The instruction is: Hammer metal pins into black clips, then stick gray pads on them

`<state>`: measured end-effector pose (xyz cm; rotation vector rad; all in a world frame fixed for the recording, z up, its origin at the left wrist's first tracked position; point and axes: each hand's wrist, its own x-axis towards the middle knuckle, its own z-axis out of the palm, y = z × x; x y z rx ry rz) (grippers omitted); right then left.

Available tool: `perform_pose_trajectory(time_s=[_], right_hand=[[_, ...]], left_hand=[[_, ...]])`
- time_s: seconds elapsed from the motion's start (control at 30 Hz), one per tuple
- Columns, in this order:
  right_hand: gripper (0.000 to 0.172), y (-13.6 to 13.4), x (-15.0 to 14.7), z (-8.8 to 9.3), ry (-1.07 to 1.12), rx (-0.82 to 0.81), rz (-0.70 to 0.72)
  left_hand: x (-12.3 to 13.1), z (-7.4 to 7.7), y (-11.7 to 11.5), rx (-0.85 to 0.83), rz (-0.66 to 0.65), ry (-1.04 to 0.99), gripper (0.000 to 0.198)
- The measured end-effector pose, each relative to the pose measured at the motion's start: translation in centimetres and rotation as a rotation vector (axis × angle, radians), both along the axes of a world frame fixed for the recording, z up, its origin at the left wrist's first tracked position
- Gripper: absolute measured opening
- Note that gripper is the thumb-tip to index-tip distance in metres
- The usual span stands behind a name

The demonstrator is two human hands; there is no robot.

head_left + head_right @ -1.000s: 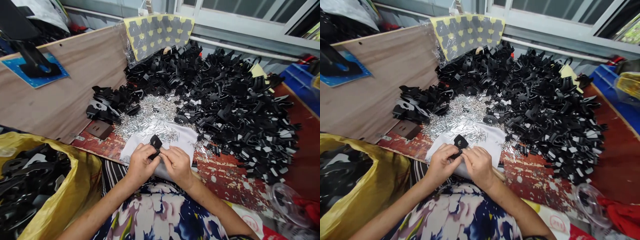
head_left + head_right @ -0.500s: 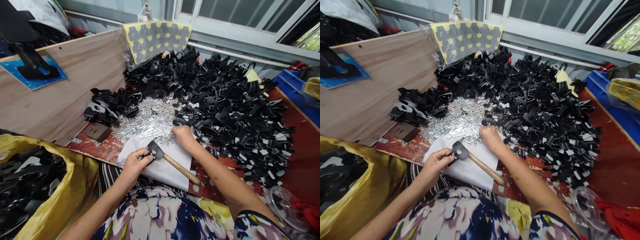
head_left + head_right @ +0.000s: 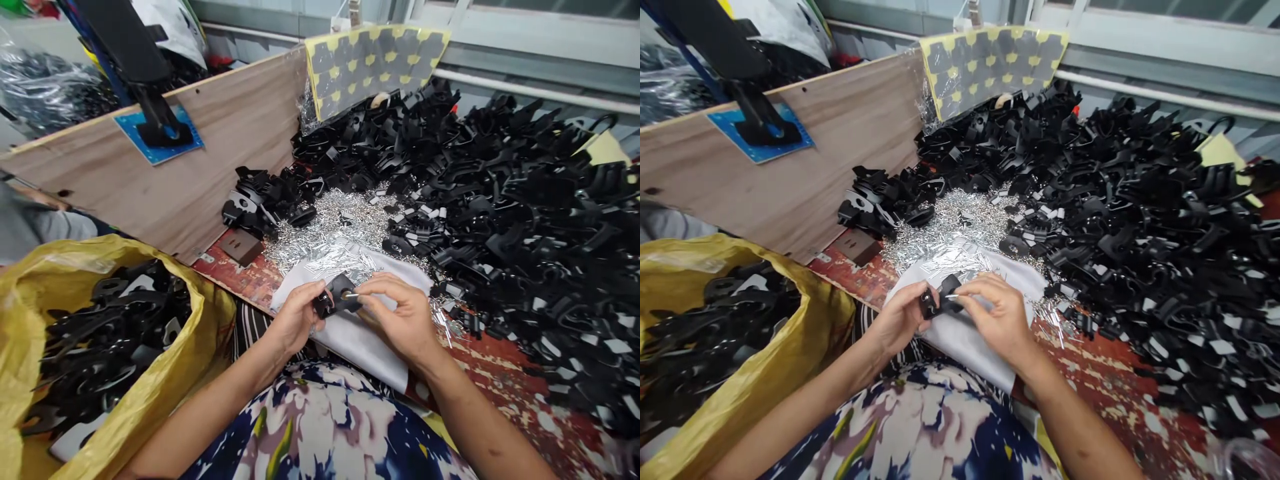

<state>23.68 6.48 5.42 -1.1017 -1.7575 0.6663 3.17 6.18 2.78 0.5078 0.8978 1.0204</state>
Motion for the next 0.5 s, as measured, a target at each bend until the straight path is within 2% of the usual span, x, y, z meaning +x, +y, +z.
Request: perform_pose_trajectory(time_s=[0.07, 0.2, 0.3, 0.4, 0.5], right_hand=[[0.007, -0.7, -2.1, -0.1, 0.044, 0.029, 0.053], [0.009, -0.6, -3.9, -0.7, 0.005, 0.090, 0.007], [0.011, -1.0, -4.1, -1.0, -0.200, 0.233, -0.003], [0.020, -1.9, -4.5, -1.4, -0.466, 0.399, 0.035], [0.025, -2.2, -4.9, -1.9, -0.560, 0.428, 0.044]], left_hand=[[0.4, 0.1, 0.0, 0.013, -0.008, -0.017, 0.032], [0.5, 0.0, -0.3, -0.014, 0.044, -0.064, 0.033], [0.5, -0.6, -0.7, -0.025, 0.069, -0.083, 0.035], [0.7, -1.2, -1.2, 0.008, 0.103, -0.078, 0.036], [1.1, -1.4, -1.5, 0.024, 0.139, -0.070, 0.036]])
